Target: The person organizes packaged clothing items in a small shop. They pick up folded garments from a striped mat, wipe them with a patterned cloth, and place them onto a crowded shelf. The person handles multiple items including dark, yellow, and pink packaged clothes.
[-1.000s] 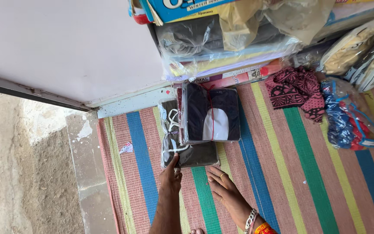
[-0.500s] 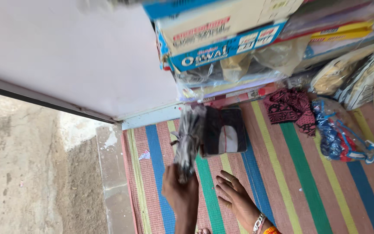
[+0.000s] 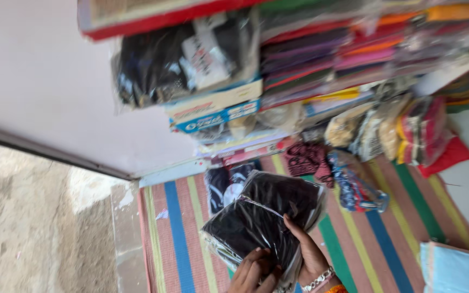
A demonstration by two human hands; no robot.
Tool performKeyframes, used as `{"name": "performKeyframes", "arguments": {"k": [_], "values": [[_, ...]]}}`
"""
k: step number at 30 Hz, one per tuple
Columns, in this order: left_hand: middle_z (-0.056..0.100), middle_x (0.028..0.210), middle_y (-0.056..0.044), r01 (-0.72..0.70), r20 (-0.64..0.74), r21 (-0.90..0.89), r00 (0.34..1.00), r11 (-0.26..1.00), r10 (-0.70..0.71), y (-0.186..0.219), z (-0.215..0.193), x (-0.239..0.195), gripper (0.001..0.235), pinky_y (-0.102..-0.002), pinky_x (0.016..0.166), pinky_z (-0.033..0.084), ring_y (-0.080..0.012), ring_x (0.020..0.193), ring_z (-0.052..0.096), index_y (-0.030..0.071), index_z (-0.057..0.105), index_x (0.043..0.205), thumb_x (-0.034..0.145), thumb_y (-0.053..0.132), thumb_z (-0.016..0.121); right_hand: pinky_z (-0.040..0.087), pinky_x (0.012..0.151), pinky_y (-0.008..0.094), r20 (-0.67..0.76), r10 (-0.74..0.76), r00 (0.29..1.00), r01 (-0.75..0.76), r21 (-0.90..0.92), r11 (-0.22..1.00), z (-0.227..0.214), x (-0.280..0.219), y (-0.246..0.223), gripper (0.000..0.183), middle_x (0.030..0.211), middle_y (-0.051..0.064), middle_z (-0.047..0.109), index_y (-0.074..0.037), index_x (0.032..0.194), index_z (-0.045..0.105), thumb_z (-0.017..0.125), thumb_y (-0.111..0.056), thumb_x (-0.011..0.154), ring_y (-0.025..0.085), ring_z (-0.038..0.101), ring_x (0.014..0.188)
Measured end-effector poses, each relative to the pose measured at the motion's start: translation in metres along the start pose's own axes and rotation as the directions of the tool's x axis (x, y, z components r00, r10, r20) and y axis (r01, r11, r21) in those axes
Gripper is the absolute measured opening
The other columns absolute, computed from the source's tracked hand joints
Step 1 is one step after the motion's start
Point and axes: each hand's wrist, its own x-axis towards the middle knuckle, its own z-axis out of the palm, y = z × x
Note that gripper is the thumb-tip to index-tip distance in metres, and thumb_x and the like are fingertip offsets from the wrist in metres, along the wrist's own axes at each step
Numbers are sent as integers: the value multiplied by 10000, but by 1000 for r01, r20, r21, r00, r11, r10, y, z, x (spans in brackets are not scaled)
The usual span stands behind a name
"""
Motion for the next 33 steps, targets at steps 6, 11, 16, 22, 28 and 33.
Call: {"name": "performKeyframes", "arguments": {"k": [6,11,16,22,28,33], "values": [[730,1168,-62,-52,8,-51,999,997,53,80,39,36,261,-443,1055,547,-238,1227,691,228,781,1109,863,209,694,558,817,360,53,-283,958,282,34,959,-27,-85,-91,287,1077,-20,765,-158,1153,742,719,-262,886,143,705,959],[648,1362,-56,-252,-3,124,967,960,254,128,42,121,424,-574,1115,387,-254,1309,621,243,686,1301,920,402,591,578,847,381,229,-462,857,470,19,882,-18,-195,-191,293,1072,26,774,-115,1160,724,730,-220,887,179,725,966],[540,1471,-110,-266,-53,215,958,940,283,214,-25,249,686,-568,1100,282,-305,1378,469,143,577,1418,833,501,596,605,839,397,301,-538,787,540,85,838,11,-334,-273,336,1098,62,778,-97,1204,697,701,-224,893,201,749,955],[505,1547,-74,-324,138,325,946,888,295,350,-110,377,831,-501,1041,338,-280,1307,491,200,524,1490,681,118,694,608,834,400,412,-640,648,670,92,737,17,-481,-335,411,1133,101,781,-76,1236,703,688,-278,877,232,756,966],[553,1453,-94,-471,12,38,882,881,471,460,-172,454,953,-538,1029,323,-355,1284,486,103,524,1426,498,131,737,601,898,392,415,-664,622,657,184,731,-15,-571,-380,336,1140,90,754,-65,1204,683,674,-245,921,219,748,1000],[575,1451,-94,-554,62,30,832,832,552,519,-195,493,850,-524,1119,352,-337,1327,504,106,565,1433,599,83,730,578,921,408,486,-657,576,600,294,744,-25,-608,-406,326,1163,113,745,-53,1207,695,640,-264,965,241,721,1029]]}}
